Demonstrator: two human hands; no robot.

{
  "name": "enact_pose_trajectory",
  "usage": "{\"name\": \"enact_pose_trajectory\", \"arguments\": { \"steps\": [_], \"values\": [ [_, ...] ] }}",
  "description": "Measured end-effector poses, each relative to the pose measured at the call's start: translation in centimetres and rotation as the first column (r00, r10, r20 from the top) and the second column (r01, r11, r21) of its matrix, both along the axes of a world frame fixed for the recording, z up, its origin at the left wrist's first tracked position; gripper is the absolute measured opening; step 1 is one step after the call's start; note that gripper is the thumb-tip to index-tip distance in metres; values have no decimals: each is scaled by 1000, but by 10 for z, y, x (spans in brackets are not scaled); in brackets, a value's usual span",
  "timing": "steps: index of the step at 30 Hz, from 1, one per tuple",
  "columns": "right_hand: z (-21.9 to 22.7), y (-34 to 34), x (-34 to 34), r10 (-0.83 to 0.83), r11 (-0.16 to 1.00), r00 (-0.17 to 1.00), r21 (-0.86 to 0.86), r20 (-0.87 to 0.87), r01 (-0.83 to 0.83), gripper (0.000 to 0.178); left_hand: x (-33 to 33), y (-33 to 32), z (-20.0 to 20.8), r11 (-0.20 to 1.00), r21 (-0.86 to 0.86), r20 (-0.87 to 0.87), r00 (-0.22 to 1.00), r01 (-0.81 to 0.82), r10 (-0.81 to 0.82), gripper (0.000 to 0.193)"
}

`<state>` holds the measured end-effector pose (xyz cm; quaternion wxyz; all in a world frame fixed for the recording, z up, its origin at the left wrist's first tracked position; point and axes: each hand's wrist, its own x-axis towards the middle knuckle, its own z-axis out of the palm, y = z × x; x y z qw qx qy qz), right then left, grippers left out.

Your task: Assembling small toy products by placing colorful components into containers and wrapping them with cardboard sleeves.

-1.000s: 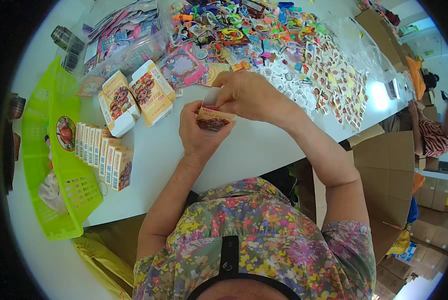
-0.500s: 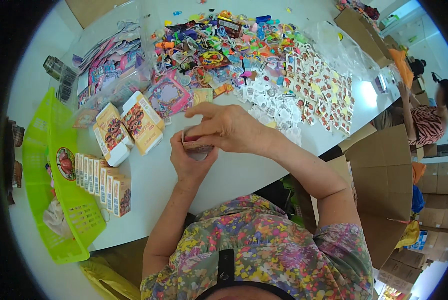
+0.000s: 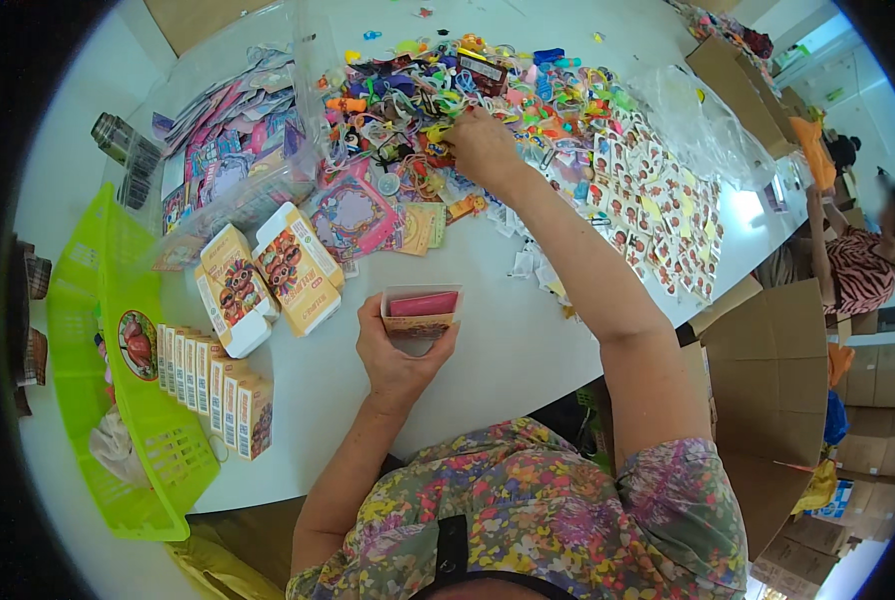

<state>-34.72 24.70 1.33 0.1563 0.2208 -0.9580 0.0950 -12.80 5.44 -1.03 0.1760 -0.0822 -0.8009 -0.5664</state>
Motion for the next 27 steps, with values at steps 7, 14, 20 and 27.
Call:
{"name": "enact_pose_trajectory", "arguments": {
  "steps": [7, 14, 20, 27],
  "values": [
    [0, 31, -1, -48, 918, 990, -385, 130, 95, 13, -3, 0, 0, 999, -38, -70, 998, 2, -4, 71],
    [34, 21, 12, 168, 488, 835, -780, 525, 392, 20, -1, 2, -3, 997, 68, -61, 997, -39, 43, 64],
    [23, 22, 8, 32, 654, 861, -662, 508, 366, 22, -1, 3, -1, 995, 96, -21, 1000, -20, 22, 65],
    [6, 12, 20, -96, 995, 992, 0, 83, 96, 20, 0, 0, -6, 999, -32, -45, 999, -9, 8, 73]
  ]
}}
